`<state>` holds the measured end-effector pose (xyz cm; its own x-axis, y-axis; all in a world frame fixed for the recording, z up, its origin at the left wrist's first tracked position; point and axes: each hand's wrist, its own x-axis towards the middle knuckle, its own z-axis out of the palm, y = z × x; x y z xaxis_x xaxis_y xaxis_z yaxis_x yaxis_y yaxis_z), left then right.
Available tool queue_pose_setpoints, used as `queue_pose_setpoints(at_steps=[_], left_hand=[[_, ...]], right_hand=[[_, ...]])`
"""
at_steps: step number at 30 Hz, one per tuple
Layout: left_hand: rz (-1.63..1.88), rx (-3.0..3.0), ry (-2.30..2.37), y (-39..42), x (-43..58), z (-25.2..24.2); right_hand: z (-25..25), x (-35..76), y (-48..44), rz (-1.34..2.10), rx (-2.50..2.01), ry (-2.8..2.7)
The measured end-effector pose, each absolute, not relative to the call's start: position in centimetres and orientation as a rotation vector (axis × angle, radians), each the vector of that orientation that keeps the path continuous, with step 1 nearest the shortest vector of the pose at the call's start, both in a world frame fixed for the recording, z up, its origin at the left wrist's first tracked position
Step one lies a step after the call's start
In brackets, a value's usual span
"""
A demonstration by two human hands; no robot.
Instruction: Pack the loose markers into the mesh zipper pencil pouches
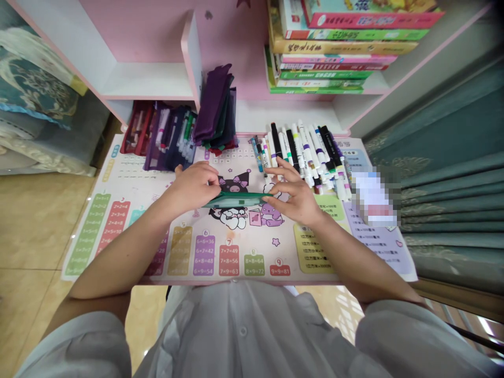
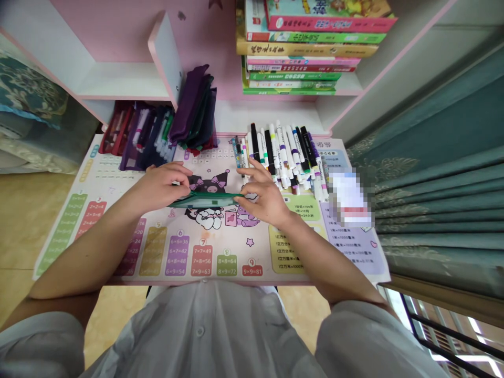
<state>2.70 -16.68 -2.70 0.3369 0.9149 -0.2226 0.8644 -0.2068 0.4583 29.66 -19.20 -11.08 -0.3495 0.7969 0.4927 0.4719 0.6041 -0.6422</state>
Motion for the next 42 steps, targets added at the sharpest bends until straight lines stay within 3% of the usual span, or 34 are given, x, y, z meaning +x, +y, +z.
queue_pose_setpoints(at_steps=[42], left_hand=[[0.182, 2.074, 1.623, -16.2, -0.7, -2.8]], right_hand=[[-10.8, 29.6, -19.2, 0.490, -1.037, -2.007]])
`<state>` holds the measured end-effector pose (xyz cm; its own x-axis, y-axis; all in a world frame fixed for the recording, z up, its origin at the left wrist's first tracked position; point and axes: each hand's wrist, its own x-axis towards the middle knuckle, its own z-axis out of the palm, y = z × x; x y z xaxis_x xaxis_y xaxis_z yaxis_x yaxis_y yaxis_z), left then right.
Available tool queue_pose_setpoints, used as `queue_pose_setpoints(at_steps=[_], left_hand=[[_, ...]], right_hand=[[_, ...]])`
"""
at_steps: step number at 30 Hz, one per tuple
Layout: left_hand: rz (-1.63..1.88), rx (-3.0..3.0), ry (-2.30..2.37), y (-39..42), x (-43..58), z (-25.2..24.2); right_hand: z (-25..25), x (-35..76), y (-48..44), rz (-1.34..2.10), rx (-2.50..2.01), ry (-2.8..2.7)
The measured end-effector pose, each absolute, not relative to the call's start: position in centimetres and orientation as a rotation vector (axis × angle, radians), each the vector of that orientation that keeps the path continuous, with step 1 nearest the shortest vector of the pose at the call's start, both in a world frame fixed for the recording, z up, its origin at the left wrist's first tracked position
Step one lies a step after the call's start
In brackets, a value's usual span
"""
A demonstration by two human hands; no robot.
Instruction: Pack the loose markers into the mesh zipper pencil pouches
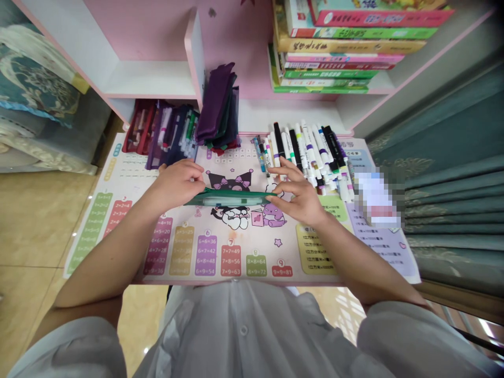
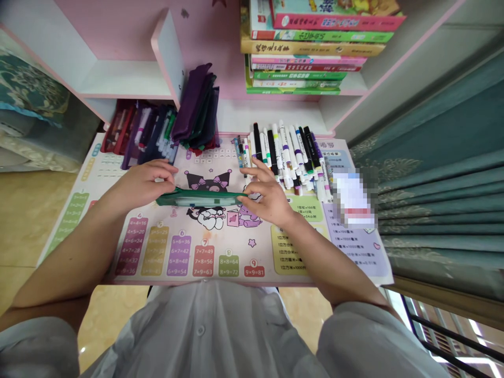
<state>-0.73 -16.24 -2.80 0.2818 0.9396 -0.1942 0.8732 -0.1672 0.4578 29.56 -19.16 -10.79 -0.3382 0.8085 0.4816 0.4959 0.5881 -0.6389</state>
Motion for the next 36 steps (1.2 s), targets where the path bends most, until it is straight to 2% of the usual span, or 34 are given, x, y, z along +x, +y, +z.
queue_pose_setpoints(at_steps=[36], left_hand=[[0.194, 2.023, 1.789, -16.5, -3.8, -3.3]], right_hand=[[-10.9, 29.7, -19.1, 0.504, -1.002, -2.002]])
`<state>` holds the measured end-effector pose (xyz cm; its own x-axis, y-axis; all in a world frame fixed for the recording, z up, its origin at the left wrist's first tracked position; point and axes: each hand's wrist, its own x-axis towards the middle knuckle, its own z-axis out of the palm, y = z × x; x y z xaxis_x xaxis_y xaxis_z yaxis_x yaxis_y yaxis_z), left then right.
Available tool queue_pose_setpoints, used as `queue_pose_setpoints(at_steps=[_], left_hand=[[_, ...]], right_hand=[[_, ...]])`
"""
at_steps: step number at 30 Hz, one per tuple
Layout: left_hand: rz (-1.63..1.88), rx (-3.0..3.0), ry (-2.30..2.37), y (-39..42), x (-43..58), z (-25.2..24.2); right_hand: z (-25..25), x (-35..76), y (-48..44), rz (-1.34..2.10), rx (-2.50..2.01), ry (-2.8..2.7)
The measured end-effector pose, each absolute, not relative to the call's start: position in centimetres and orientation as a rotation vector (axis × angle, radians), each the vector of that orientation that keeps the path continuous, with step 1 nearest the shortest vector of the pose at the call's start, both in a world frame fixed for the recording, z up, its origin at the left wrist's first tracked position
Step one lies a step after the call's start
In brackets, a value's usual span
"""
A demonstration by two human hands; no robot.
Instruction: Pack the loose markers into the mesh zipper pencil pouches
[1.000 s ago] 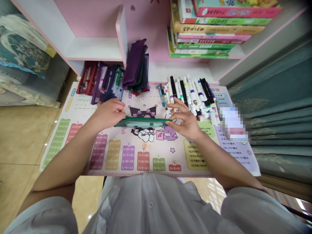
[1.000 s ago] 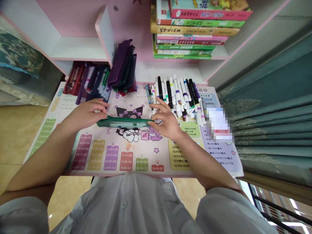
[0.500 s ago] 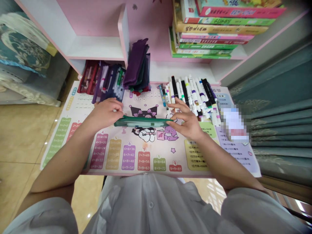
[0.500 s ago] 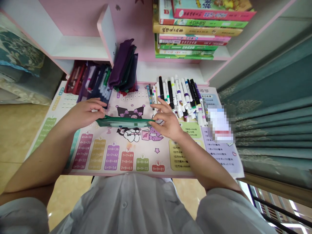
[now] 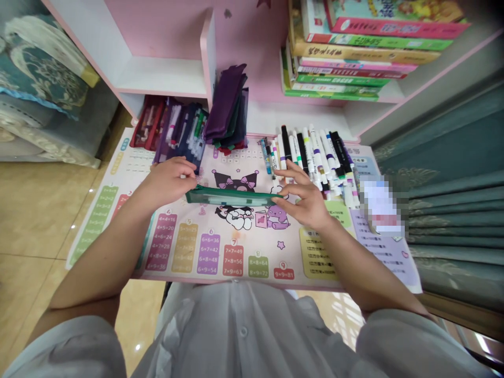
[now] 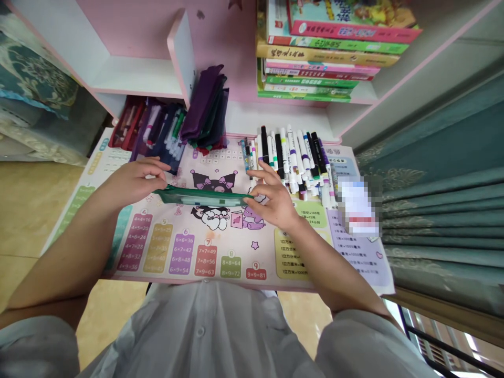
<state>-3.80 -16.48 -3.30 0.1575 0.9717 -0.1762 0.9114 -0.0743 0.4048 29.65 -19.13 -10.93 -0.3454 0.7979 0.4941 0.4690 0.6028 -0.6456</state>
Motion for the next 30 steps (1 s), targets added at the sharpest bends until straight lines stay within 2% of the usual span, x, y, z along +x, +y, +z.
queue_pose_setpoints(at_steps=[30], left_hand=[[0.284, 1.940, 1.805, -16.7, -5.4, -3.6]], right_hand=[[-10.8, 29.6, -19.2, 0.500, -1.031, -2.004]])
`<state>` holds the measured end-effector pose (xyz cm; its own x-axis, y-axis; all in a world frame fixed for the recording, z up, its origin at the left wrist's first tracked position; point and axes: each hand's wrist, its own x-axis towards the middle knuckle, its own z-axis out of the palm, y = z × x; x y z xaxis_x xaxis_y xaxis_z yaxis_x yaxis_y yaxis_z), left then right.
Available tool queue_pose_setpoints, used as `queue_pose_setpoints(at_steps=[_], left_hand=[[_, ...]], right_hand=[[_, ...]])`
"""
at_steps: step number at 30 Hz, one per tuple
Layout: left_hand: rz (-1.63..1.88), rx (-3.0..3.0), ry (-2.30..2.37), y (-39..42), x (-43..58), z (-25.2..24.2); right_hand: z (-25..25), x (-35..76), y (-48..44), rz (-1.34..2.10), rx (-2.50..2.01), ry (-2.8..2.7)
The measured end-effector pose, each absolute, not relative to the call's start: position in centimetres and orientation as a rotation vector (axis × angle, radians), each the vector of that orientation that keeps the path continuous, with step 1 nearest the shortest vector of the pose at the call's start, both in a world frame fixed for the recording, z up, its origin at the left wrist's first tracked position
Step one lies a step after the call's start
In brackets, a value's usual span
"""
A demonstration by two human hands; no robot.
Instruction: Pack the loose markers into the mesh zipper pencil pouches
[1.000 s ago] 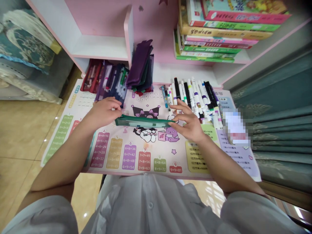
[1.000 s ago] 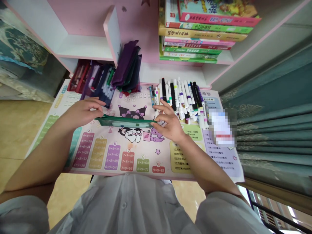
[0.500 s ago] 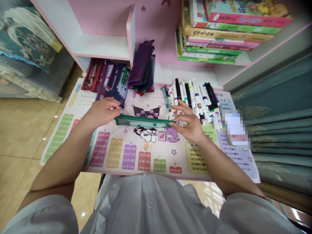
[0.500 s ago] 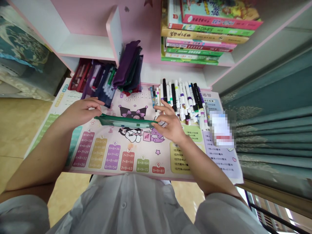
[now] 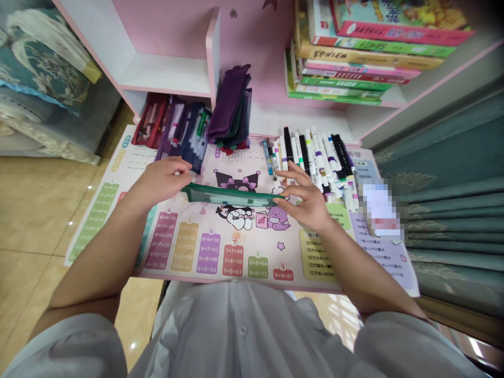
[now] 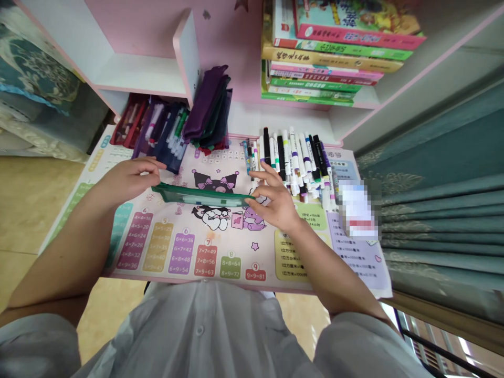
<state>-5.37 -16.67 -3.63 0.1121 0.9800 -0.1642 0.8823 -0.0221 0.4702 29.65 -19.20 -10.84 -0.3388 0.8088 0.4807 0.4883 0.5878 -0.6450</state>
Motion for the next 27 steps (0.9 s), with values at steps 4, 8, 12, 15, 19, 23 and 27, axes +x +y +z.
queue_pose_setpoints(at_steps=[4, 8, 12, 15, 19, 23, 27], left_hand=[[0.315, 1.937, 1.826, -16.7, -5.7, -3.7], [0.321, 1.939, 1.824, -16.9, -5.9, -3.5], [0.324, 1.933, 1.829, -17.0, -6.0, -3.4], [0.330, 1.923, 1.837, -17.0, -6.0, -3.5], [0.294, 1.960, 1.886, -17.4, -5.6, -3.1], [0.294, 2.110, 2.011, -18.5, -4.5, -2.9], [0.137, 2.257, 1.740, -19.6, -3.3, -4.0]], right_hand=[[-10.9, 29.7, -19.2, 0.503, -1.026, -2.006], [-11.0, 29.7, -19.2, 0.503, -1.035, -2.006], [-10.9, 29.7, -19.3, 0.508, -1.038, -2.006], [-10.8, 29.7, -19.3, 0.522, -1.061, -2.009], [-10.9, 29.7, -19.3, 0.515, -1.060, -2.013], [-11.3, 29.8, -19.0, 0.485, -1.001, -2.013], [-11.6, 29.7, -18.7, 0.448, -0.987, -2.017]])
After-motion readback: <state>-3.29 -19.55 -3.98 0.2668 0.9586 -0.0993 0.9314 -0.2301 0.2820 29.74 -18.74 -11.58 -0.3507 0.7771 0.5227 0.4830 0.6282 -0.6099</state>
